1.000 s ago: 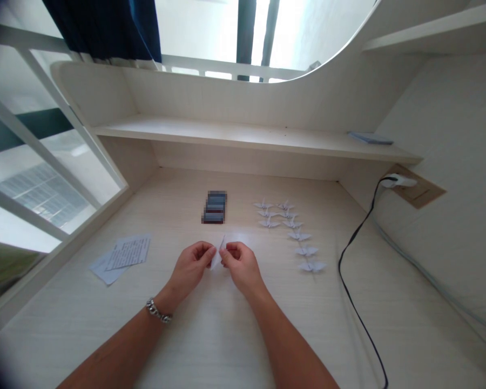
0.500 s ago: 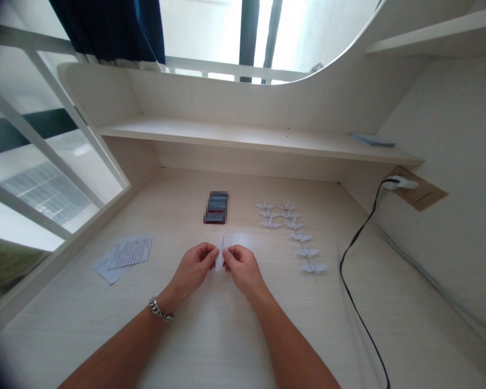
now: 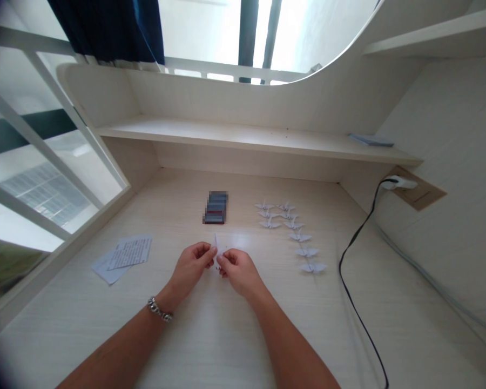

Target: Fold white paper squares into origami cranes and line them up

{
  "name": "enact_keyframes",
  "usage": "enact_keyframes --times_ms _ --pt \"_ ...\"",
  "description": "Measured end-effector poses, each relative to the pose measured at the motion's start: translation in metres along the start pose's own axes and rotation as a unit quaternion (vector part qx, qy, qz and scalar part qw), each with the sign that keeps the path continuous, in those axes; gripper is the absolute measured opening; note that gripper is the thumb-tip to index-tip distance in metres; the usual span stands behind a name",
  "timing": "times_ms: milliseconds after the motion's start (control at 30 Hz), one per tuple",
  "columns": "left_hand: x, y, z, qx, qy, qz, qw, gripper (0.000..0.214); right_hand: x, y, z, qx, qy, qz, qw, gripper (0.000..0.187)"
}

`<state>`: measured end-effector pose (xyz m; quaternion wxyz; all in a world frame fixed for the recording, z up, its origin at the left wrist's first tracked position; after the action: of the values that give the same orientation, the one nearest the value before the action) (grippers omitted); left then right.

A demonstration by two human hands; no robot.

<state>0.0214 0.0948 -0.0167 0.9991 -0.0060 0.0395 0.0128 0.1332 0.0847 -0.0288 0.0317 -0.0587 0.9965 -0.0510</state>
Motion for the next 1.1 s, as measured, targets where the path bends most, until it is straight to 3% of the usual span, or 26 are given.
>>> enact_keyframes --times_ms 167,367,600,867,1000,1100 --pt "0.003 0.0 -0.001 -0.007 0.003 -0.026 1.0 0.033 -0.001 -0.004 -0.008 -0.031 -0.057 -0.004 0.998 0.026" --pt "0.001 0.0 0.0 -0.017 -0.02 -0.024 0.999 0.032 0.008 -0.007 -0.006 -0.012 -0.042 -0.035 0.998 0.027" --pt "-0.01 -0.001 0.004 -0.034 -0.06 0.028 0.997 0.029 0.009 -0.012 -0.004 -0.014 -0.116 -0.058 0.991 0.023" --pt "-0.014 0.001 -0.003 -0.064 -0.105 0.041 0.992 0.034 0.015 -0.014 -0.007 0.019 -0.031 -0.088 0.995 0.025" --pt "-0.014 0.001 -0.004 -0.09 -0.151 0.049 0.983 0.039 0.009 -0.009 -0.009 -0.003 -0.008 -0.062 0.998 0.025" --pt "-0.015 0.0 -0.003 -0.103 -0.172 0.052 0.978 0.04 -0.005 -0.004 -0.01 -0.019 0.01 0.01 1.0 0.026"
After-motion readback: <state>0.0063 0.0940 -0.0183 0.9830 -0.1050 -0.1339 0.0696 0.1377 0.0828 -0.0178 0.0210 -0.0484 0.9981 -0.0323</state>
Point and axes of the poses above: each hand's wrist, its own y-axis towards the middle knuckle, its own x-axis out of the palm, z = x × y, the point moved 9 cm from there along y, towards the middle knuckle, and after that the axes turned 7 degrees about z, right-handed, at the moved point
